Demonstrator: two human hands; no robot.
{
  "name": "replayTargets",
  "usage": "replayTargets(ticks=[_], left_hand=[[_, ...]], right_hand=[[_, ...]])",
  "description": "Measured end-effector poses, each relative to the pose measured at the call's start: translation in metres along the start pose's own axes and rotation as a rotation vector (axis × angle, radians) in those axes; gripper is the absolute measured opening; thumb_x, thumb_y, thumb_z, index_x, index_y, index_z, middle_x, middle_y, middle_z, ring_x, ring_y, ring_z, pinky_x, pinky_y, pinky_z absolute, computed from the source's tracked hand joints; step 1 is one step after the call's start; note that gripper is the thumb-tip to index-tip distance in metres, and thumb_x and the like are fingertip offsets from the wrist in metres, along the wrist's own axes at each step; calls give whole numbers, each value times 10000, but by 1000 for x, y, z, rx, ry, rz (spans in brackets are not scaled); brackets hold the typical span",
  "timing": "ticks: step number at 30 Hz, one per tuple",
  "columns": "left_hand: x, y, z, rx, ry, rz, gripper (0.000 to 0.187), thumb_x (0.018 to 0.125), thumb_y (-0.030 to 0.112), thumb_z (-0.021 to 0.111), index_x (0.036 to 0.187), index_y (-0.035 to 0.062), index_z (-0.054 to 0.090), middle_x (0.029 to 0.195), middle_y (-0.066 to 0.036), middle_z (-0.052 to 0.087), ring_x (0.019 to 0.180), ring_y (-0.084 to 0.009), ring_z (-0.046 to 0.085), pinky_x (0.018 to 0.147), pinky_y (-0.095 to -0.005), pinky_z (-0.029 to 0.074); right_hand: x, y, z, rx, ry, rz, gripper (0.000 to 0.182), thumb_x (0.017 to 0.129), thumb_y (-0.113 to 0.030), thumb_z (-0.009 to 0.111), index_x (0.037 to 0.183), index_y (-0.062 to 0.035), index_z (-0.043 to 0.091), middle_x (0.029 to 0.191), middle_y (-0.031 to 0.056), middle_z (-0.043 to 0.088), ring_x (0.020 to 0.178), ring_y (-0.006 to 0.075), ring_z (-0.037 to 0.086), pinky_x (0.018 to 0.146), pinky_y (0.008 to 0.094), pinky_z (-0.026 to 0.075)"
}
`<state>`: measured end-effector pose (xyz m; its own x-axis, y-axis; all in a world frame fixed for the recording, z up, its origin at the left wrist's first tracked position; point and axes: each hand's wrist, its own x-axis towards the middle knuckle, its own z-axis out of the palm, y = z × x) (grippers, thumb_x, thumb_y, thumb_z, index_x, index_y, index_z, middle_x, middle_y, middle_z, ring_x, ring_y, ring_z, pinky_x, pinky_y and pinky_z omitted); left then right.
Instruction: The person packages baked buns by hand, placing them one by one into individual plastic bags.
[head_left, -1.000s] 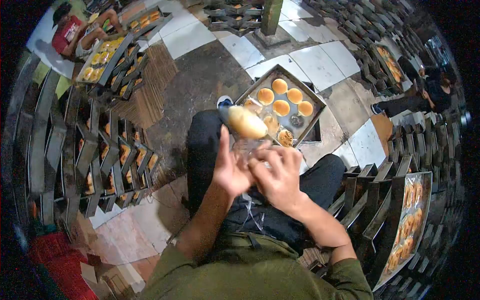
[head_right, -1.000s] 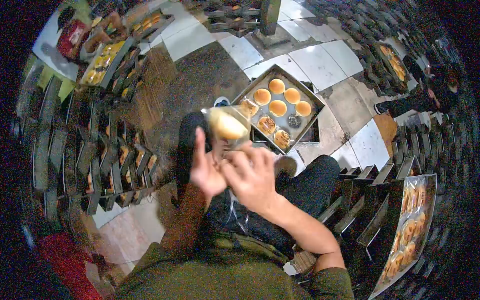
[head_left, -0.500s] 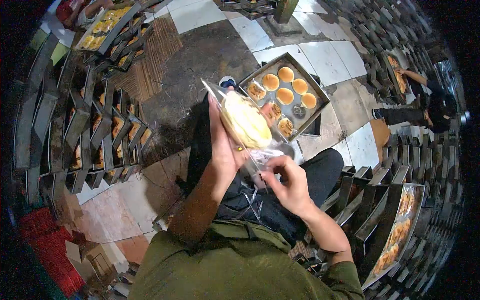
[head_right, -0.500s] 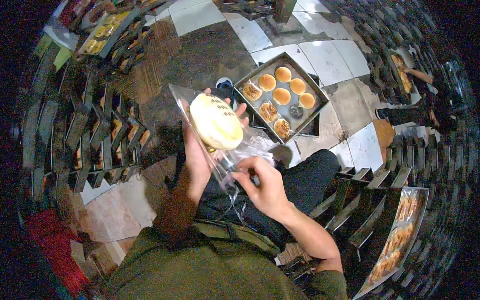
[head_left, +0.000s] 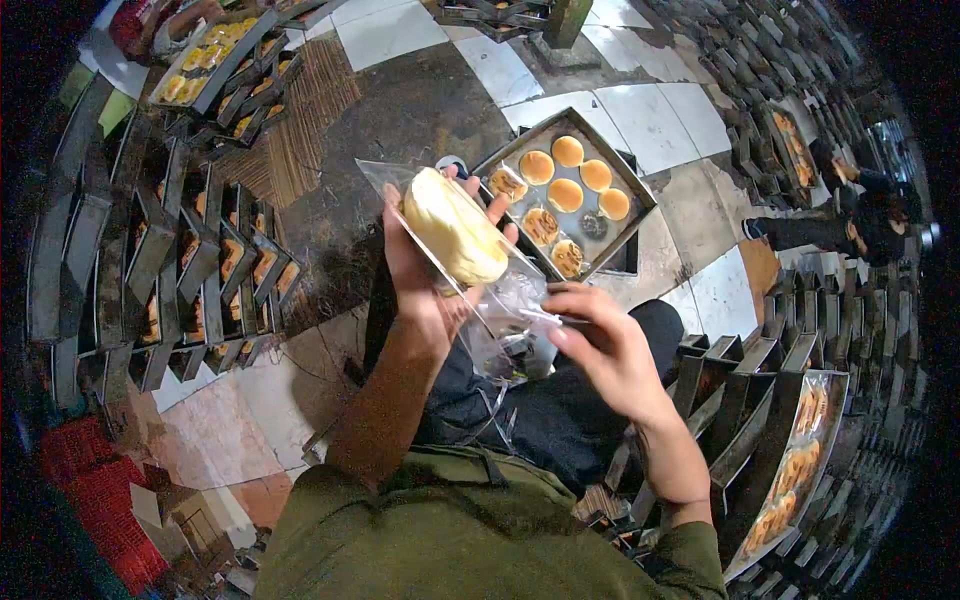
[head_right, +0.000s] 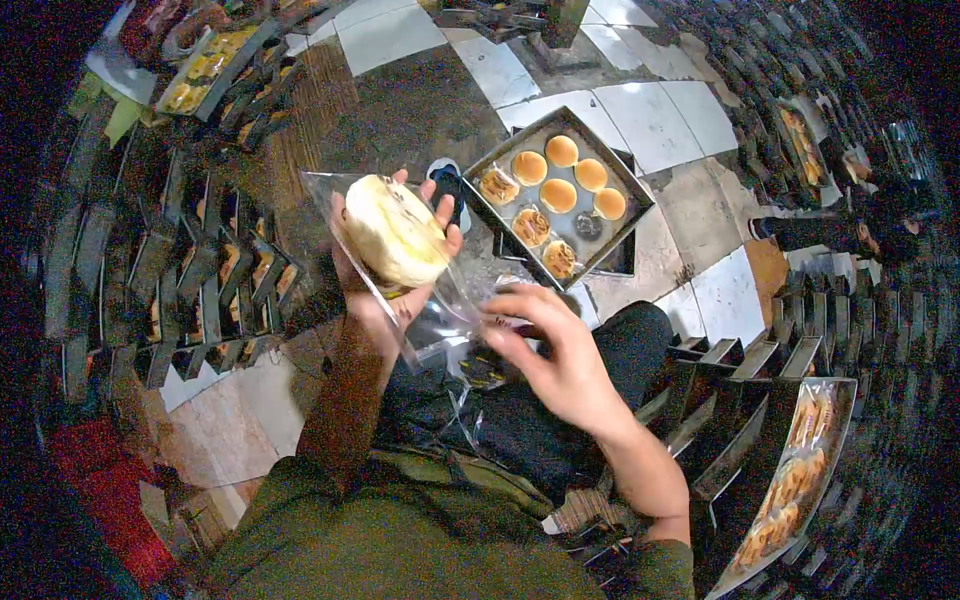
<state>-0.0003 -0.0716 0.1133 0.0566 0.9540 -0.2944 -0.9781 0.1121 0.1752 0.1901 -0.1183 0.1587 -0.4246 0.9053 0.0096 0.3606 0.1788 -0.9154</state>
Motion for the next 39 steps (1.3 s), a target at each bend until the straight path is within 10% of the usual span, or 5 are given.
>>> replayTargets(ticks=[17,25,29,33,39], left_hand=[[-16,1,25,13,-72,7,591,823,537,490,1226,108,445,1224,-119,481,1121,-312,474,934,-500,377],[-9,3,18,7,11,-14,505,868,547,425,1094,103,498,1073,-82,534,938,-277,574,793,-486,489],[26,24,-20,-141,-172,112,596,781,507,594,1164,62,485,1082,-161,566,997,-315,564,897,-466,443],[16,12,-16,-98,-246,73,739,740,541,624,1275,80,407,1264,-150,460,1190,-321,420,1039,-503,269],[0,3,-3,-117,-85,81,669,748,497,611,1253,98,428,1241,-142,462,1152,-318,443,996,-510,295]], right_hand=[[-1,-12,10,115,-168,221,178,778,-27,630,888,-15,491,842,128,516,707,295,528,650,356,448],[2,-10,17,-747,-84,-417,157,715,-124,559,789,-39,449,776,110,491,723,295,519,641,374,459],[-18,-41,16,64,-1675,48,138,838,-212,560,819,-90,500,718,81,481,762,275,506,610,384,418],[3,-28,-12,-220,-147,-258,160,831,-132,628,964,-54,585,1007,80,563,837,141,568,679,237,439],[19,-14,11,-88,-35,-194,115,780,-80,652,842,-20,576,722,92,573,630,206,563,541,290,453]])
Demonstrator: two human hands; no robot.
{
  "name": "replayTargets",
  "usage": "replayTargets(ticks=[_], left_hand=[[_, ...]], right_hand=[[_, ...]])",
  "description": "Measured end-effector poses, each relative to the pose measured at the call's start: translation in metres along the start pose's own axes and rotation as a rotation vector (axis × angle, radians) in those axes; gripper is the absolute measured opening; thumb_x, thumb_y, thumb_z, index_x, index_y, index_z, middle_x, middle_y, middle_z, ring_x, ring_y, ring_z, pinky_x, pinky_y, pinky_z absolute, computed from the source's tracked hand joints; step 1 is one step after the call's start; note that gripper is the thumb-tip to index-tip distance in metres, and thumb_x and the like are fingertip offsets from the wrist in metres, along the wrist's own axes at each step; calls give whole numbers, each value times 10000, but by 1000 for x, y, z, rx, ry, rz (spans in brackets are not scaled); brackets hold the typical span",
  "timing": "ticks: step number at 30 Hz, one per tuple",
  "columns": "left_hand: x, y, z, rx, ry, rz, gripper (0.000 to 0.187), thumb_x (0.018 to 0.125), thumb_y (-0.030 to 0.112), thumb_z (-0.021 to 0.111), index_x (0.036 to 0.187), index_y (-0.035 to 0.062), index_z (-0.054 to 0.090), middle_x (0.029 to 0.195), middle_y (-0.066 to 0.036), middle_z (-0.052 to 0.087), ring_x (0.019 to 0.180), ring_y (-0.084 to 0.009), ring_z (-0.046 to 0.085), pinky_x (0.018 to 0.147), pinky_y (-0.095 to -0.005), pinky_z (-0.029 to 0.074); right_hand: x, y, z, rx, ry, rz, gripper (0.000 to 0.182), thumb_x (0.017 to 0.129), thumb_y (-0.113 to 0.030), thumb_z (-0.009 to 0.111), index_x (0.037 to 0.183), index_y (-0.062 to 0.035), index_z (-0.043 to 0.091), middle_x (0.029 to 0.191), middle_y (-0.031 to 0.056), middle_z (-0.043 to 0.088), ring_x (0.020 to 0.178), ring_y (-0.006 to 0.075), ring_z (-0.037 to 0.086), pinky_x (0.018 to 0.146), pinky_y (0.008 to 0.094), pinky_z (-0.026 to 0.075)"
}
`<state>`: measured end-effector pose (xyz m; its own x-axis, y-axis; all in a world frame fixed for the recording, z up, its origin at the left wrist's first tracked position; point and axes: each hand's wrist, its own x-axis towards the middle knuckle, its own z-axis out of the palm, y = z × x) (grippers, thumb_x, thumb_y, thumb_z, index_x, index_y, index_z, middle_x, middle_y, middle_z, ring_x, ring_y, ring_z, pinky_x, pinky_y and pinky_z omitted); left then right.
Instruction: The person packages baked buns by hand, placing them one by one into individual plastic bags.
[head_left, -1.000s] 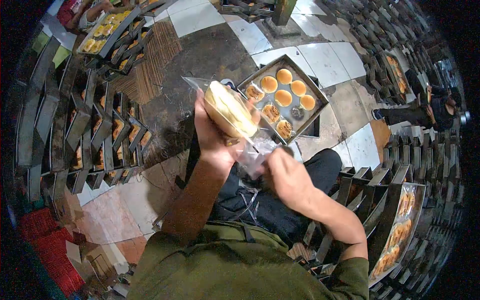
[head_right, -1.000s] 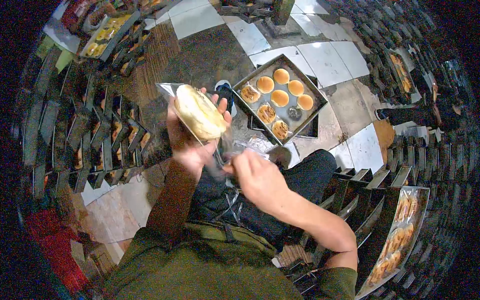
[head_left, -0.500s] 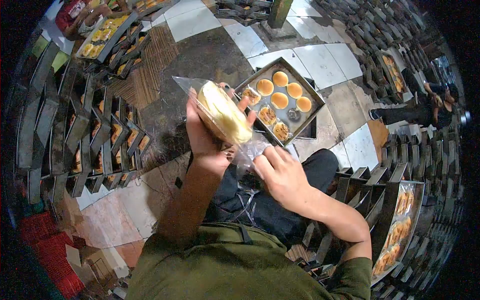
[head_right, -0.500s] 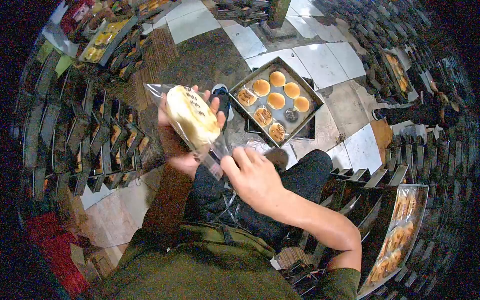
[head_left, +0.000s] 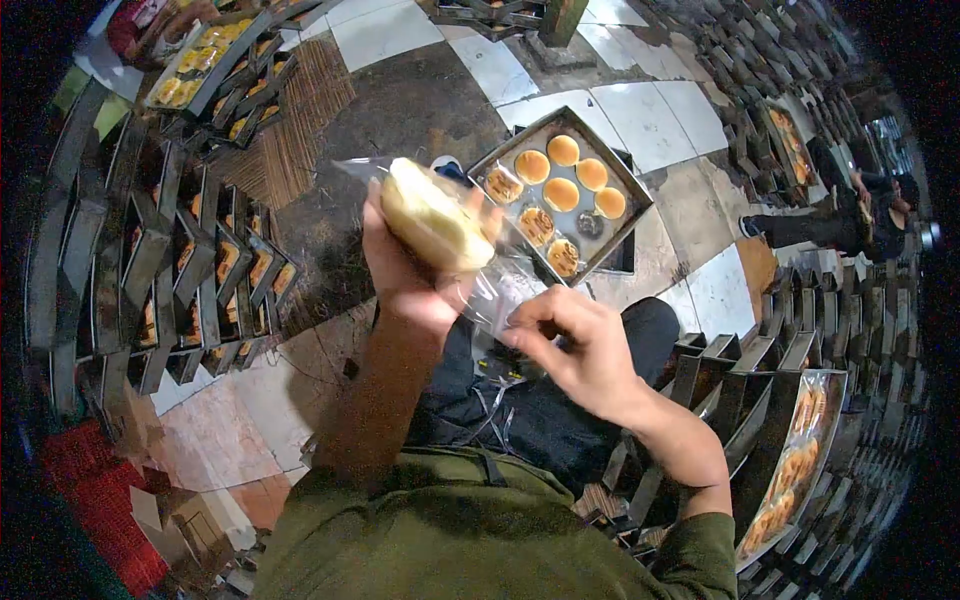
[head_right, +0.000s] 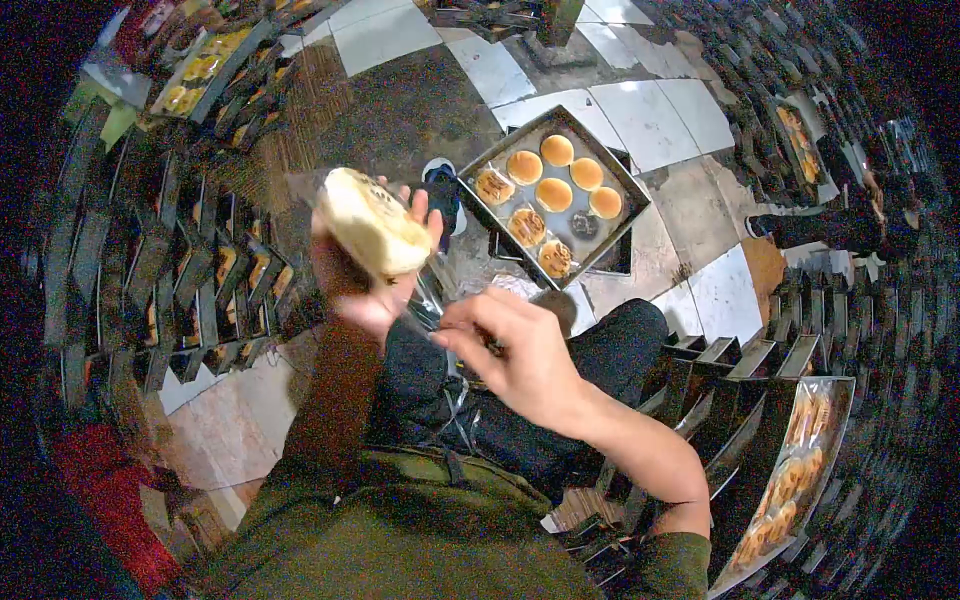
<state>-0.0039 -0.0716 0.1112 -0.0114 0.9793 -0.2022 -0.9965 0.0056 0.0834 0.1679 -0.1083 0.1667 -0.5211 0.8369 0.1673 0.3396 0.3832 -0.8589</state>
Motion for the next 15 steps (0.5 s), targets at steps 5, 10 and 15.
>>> replayTargets(ticks=[5,10,15], left_hand=[[-3,1,-10,33,-31,-71,536,746,411,663,1156,106,499,1107,-136,530,997,-302,544,826,-473,470],[25,32,-27,65,119,170,615,686,401,724,1179,115,493,1152,-130,527,1101,-312,481,928,-490,403],[-52,-24,-6,111,5,-401,761,788,685,426,1271,97,396,1137,-110,568,1037,-294,548,954,-514,376]], right_hand=[[-1,-11,7,-373,-263,8,197,867,-228,533,834,-47,464,653,153,525,644,320,571,502,393,454],[-20,-57,-26,389,-1271,-225,208,876,-287,550,828,-87,520,628,112,541,570,282,575,472,381,451],[9,26,-11,222,182,-58,1194,468,-309,884,1377,-47,157,1366,173,316,1242,281,358,1035,411,284]])
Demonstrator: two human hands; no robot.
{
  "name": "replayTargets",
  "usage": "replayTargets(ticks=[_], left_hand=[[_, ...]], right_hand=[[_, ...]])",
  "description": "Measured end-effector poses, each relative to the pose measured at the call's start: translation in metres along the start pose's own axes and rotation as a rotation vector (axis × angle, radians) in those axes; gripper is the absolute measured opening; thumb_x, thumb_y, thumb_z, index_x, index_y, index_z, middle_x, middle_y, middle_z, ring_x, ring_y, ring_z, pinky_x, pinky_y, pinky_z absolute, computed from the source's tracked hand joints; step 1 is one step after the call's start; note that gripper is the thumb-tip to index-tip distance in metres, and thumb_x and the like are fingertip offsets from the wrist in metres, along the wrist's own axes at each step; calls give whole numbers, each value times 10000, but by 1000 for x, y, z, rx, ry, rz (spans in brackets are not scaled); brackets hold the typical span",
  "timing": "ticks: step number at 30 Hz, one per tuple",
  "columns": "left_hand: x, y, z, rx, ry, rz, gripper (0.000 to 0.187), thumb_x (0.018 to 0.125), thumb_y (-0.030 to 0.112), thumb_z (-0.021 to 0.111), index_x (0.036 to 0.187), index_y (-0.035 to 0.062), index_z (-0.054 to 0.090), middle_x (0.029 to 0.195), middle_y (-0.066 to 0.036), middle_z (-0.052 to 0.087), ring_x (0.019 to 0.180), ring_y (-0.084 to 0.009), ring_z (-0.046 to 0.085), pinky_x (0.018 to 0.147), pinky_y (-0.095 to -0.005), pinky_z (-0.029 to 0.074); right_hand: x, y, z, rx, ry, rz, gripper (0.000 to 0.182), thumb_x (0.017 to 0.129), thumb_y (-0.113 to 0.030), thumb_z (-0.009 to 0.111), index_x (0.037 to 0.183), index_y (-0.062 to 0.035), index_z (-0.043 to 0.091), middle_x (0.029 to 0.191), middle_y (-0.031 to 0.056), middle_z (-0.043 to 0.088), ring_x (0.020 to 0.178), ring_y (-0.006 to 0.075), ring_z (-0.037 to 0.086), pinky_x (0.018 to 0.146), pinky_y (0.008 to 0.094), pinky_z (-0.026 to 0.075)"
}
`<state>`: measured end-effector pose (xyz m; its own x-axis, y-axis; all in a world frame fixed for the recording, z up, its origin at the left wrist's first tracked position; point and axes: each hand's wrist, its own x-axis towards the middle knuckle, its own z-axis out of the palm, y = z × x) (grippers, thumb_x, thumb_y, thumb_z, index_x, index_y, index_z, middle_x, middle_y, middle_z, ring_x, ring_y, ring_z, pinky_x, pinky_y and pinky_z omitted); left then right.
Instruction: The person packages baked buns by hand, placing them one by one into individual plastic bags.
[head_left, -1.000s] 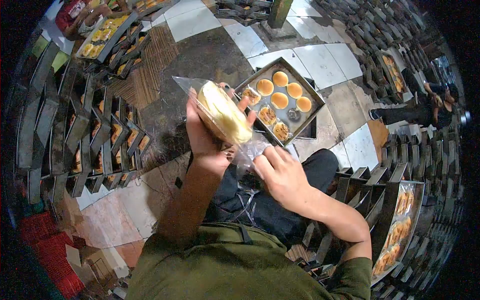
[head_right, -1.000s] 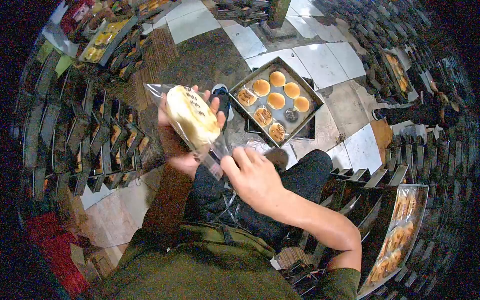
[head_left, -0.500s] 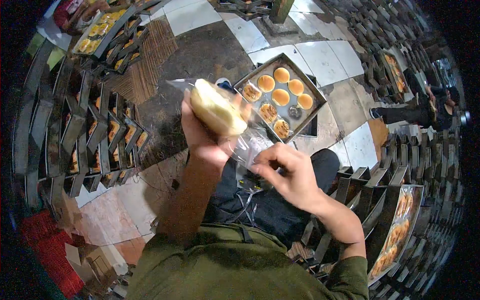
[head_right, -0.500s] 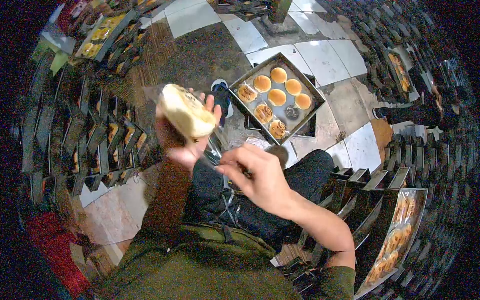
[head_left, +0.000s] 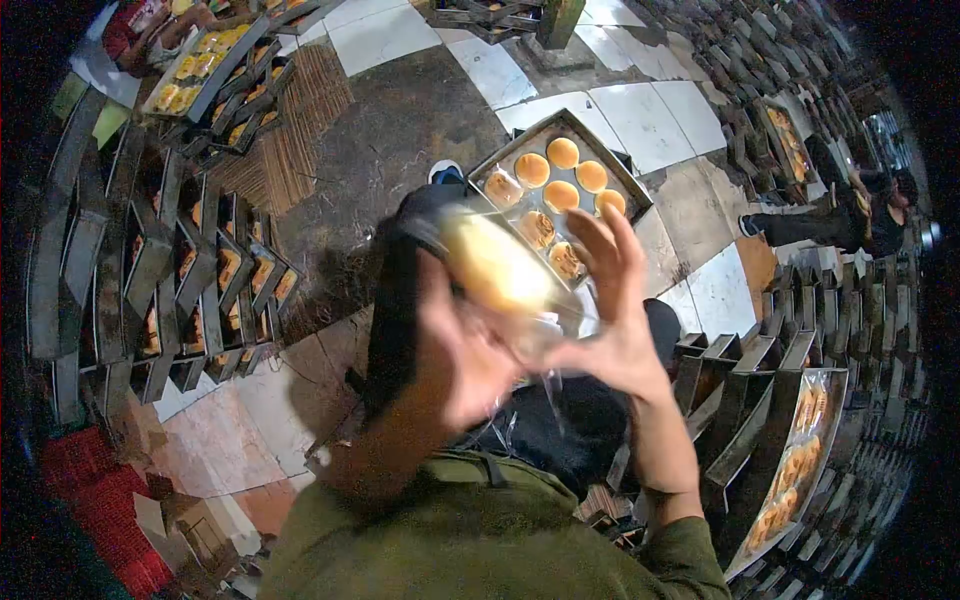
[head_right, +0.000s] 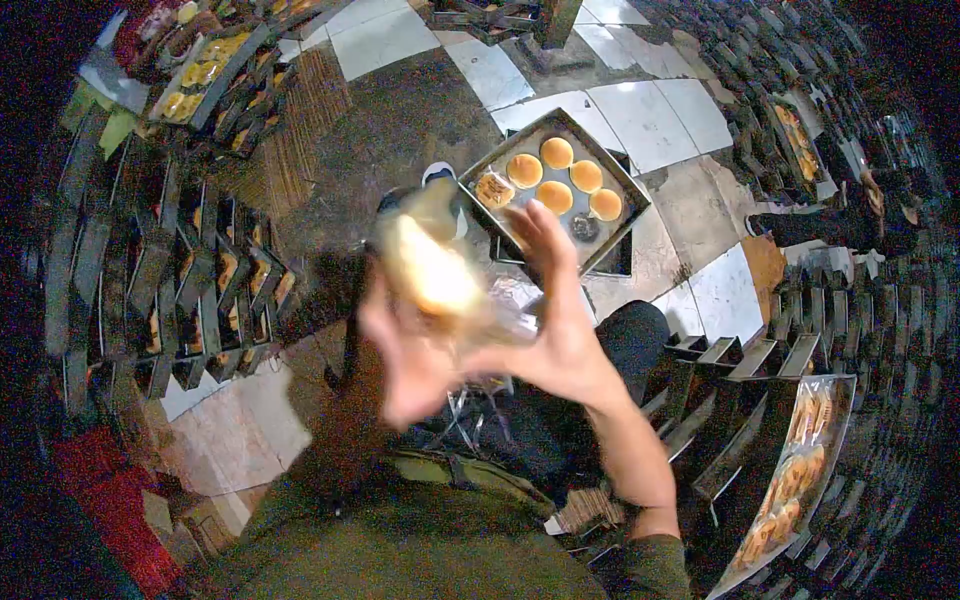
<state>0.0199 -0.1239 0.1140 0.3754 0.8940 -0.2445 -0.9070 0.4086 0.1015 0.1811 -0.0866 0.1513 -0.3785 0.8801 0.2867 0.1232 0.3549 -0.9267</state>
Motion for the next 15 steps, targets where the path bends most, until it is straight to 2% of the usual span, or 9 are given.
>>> replayTargets(ticks=[1,3,5,7,9,11,13,14,15], left_hand=[[-25,-12,28,-67,-83,-271,811,776,700,434,1322,106,349,1169,-104,562,1031,-281,555,972,-480,366],[-61,-14,47,-95,32,-760,693,838,125,619,1397,52,215,1282,-139,473,1136,-230,491,979,-345,375],[-89,1,23,798,-739,-702,650,821,346,642,1342,94,345,1186,-112,567,1030,-253,565,892,-356,434],[-110,53,27,1220,-554,-438,464,848,225,626,1222,12,453,1023,-123,616,945,-208,574,826,-276,441],[-110,56,10,1188,381,347,324,849,205,624,1052,-25,519,829,-86,580,781,-174,555,756,-267,440],[-82,70,-55,1595,788,582,266,848,198,624,970,-11,514,721,-28,494,647,-145,492,656,-278,433],[-53,74,-77,1697,696,628,222,854,176,609,934,-16,532,732,-33,527,648,-135,504,639,-260,427],[-48,76,-74,1451,724,273,193,854,172,613,871,-11,555,722,-43,549,673,-125,516,640,-255,426],[-45,72,-66,1449,715,270,193,854,172,613,871,-11,555,722,-43,549,673,-125,516,640,-255,426]], right_hand=[[2,17,10,143,34,47,1007,595,-229,837,1351,-46,198,1284,179,410,1175,252,436,987,391,357],[10,19,31,697,91,467,717,744,-154,726,1292,-48,276,1099,133,552,1016,212,549,895,336,440],[-1,46,57,979,52,667,407,834,-101,615,1177,-39,405,913,70,614,859,147,591,798,273,478],[-23,80,99,783,68,771,242,862,-151,588,1047,-8,521,879,54,620,823,110,578,763,239,462],[-34,88,126,140,200,629,237,882,-214,570,879,16,627,814,61,593,716,117,526,661,244,412],[-36,92,132,-106,200,547,236,898,-178,542,856,20,664,781,57,610,725,103,535,663,247,418],[-28,94,134,16,201,596,241,896,-180,546,833,25,656,750,61,592,689,100,514,638,242,400],[-23,93,135,105,209,652,219,889,-171,553,830,26,631,736,69,570,683,131,514,642,249,404],[-20,89,133,191,220,708,201,882,-161,560,828,27,606,721,76,548,677,162,514,647,256,408]])
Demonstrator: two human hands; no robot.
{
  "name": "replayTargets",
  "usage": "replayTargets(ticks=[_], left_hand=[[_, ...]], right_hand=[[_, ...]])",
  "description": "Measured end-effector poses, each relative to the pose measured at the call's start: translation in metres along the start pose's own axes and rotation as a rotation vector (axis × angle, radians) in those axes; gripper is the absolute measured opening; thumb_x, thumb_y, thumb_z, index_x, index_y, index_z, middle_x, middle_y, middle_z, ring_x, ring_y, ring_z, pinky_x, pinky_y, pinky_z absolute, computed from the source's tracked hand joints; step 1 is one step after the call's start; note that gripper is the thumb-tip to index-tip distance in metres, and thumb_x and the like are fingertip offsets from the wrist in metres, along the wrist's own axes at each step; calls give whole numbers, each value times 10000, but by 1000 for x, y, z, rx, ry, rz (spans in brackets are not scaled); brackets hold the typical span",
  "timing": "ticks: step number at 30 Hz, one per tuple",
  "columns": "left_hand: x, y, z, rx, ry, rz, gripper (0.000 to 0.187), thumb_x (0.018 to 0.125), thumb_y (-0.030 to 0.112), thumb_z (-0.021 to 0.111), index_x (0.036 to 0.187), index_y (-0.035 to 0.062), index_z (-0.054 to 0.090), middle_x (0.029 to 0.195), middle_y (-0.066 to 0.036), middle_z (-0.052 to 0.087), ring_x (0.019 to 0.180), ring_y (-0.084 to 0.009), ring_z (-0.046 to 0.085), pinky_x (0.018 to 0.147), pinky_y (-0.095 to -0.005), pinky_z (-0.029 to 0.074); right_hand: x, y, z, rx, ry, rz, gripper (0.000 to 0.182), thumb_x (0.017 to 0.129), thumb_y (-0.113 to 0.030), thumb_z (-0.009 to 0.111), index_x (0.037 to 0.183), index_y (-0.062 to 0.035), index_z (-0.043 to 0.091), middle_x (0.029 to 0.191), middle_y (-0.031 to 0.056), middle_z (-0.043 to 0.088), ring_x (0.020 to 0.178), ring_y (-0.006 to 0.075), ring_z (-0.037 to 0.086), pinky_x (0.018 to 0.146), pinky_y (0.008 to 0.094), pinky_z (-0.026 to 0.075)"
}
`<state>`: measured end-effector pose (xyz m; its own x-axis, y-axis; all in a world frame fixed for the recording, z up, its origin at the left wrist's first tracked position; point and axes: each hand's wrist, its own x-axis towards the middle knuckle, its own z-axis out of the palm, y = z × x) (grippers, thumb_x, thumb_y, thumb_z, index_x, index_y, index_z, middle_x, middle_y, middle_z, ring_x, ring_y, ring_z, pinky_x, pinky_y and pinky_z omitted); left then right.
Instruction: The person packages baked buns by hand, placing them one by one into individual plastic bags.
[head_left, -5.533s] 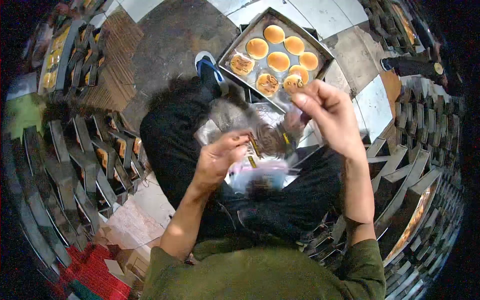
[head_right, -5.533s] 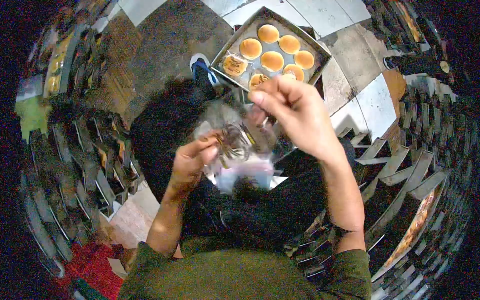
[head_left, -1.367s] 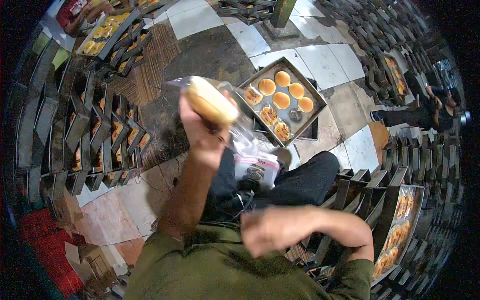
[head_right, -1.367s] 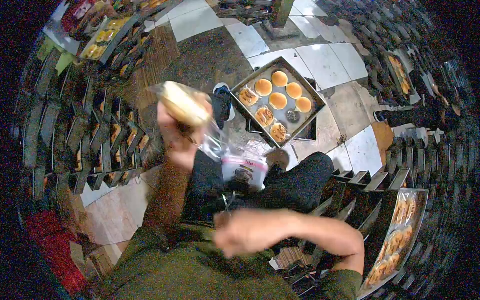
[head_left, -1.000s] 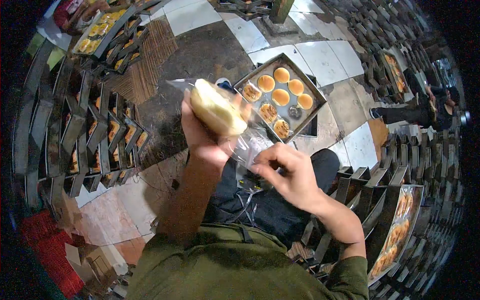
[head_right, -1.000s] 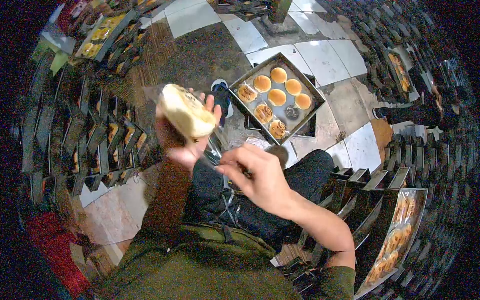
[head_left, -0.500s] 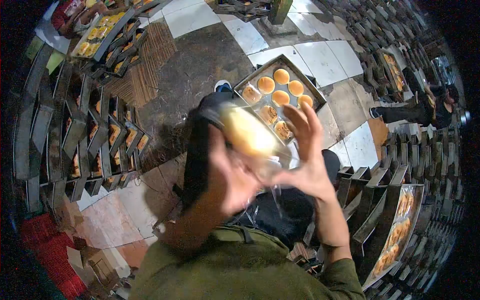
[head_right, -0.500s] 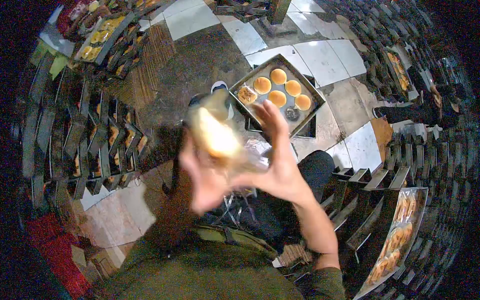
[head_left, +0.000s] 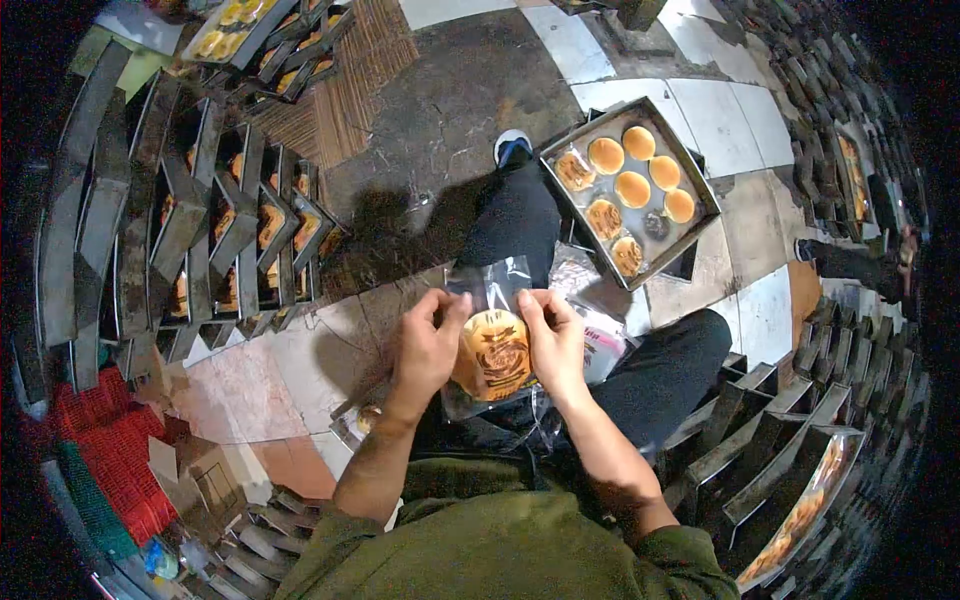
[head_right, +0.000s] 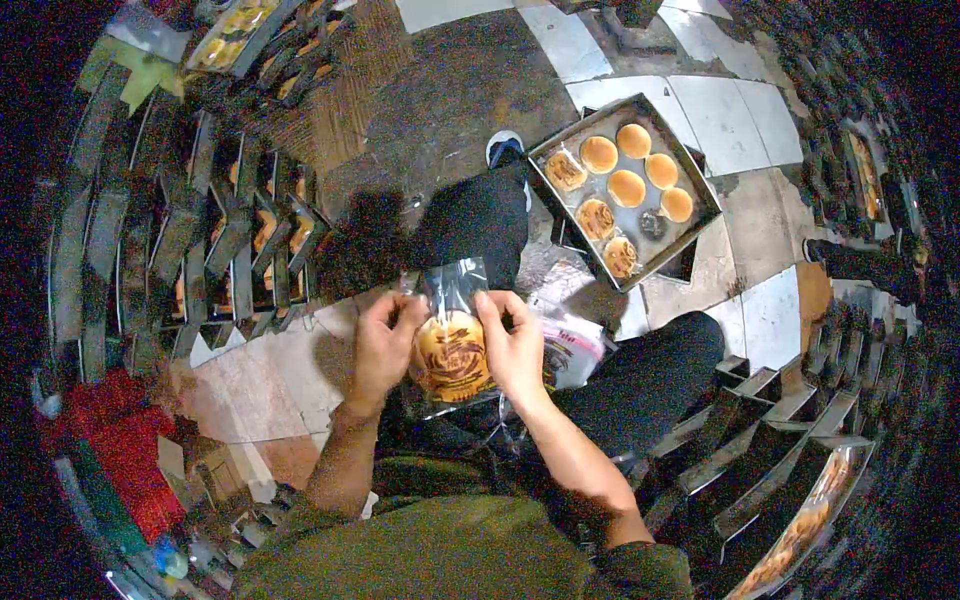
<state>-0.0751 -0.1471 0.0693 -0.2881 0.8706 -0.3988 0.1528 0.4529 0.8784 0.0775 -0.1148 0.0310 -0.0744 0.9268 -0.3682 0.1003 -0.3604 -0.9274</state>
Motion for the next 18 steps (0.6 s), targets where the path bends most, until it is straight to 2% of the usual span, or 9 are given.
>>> replayTargets(ticks=[2,4,6,8,10,12,14,15,18], left_hand=[[-9,11,6,-34,162,68,171,858,161,609,827,-1,566,710,-47,562,675,-113,529,626,-246,428],[-33,18,5,-309,159,418,104,836,109,635,819,27,573,760,-30,554,700,-74,512,629,-205,409],[-37,8,11,-447,166,425,111,800,77,672,821,34,572,774,-15,539,712,-76,509,651,-199,409],[-25,10,19,-392,80,285,130,775,34,685,822,43,564,763,-3,523,696,-78,498,650,-199,413],[-18,33,21,-188,68,375,131,797,57,666,776,35,539,752,7,506,679,-75,481,657,-203,410],[3,52,25,-831,155,412,163,824,90,636,732,49,508,756,9,505,678,-63,457,656,-210,392],[22,60,3,-589,260,130,178,845,124,611,728,71,488,770,10,504,699,-66,453,678,-237,386],[18,56,6,-681,281,53,154,840,96,606,735,85,494,759,13,500,705,-70,449,681,-246,377],[-1,4,16,-486,314,56,174,851,131,595,709,86,505,749,13,508,703,-76,451,675,-242,378]], right_hand=[[-16,-33,-10,-128,4,-255,162,883,-131,549,844,24,575,717,80,554,657,155,517,622,254,410],[-37,-54,-24,-228,12,-535,26,820,-10,576,829,14,572,723,101,553,624,186,515,598,278,421],[-41,-57,-26,-283,23,-678,33,798,14,588,827,15,573,711,108,541,607,215,504,583,295,418],[-31,-53,-22,-266,-120,-473,60,806,-12,598,774,14,554,667,107,493,593,228,478,553,312,386],[-14,-54,-18,-236,-83,-623,167,838,-91,594,721,5,523,652,101,468,593,212,461,539,309,364],[6,-78,-25,-233,37,-414,290,868,-187,579,670,-1,478,607,91,445,558,170,420,515,304,341],[30,-84,-34,-45,96,-307,392,896,-265,551,626,-7,433,526,12,375,534,87,336,480,287,311],[26,-82,-36,-74,95,-294,392,898,-270,547,625,-10,438,534,1,378,543,79,339,482,281,313],[1,-29,-43,-15,10,20,373,893,-303,543,656,-16,522,563,-1,462,561,64,393,492,280,343]])
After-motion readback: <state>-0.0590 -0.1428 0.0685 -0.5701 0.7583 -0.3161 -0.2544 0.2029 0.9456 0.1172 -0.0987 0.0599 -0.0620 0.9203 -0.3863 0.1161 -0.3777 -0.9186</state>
